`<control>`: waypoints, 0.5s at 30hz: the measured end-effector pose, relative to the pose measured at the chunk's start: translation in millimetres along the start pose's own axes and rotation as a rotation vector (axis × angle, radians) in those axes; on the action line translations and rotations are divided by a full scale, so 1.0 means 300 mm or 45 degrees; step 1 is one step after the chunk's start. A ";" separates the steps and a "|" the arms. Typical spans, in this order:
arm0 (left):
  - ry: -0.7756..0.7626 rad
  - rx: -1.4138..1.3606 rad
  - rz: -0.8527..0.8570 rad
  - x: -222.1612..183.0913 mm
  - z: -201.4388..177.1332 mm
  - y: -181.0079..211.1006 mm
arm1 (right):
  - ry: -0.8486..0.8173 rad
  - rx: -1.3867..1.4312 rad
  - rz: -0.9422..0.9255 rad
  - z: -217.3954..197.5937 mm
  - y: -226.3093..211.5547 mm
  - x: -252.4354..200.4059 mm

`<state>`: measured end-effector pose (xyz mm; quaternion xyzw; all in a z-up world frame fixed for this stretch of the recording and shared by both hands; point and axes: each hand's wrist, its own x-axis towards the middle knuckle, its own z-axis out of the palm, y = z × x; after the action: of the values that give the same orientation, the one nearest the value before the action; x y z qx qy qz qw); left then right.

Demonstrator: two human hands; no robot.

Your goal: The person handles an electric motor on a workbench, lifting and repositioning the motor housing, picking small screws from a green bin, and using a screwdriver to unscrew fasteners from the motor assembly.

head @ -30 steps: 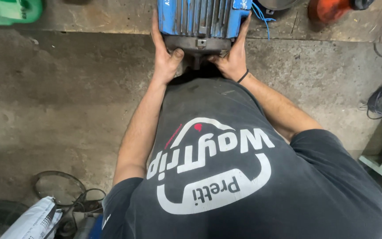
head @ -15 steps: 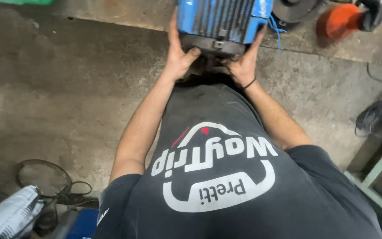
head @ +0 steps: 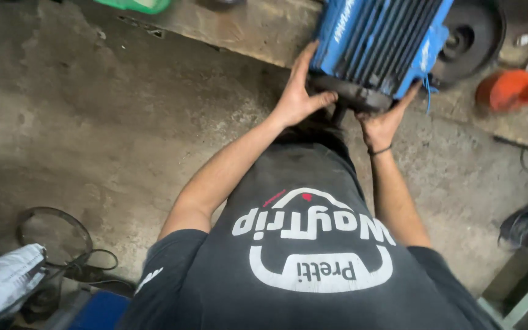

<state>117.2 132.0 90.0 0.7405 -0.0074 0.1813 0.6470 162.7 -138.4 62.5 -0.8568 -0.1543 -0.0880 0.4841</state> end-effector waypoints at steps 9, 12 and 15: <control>-0.353 -0.383 -0.400 0.135 -0.307 0.139 | -0.041 -0.083 0.054 -0.046 0.076 -0.048; -0.371 0.276 -0.226 0.268 -0.572 0.198 | -0.057 -0.038 0.095 -0.040 0.056 -0.025; -0.250 0.633 -0.218 0.468 -0.864 0.210 | -0.073 0.098 0.128 -0.064 0.040 -0.032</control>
<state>165.8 402.4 214.3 0.8886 0.0371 0.0496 0.4545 157.8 -162.3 59.7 -0.8463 -0.1281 -0.0331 0.5160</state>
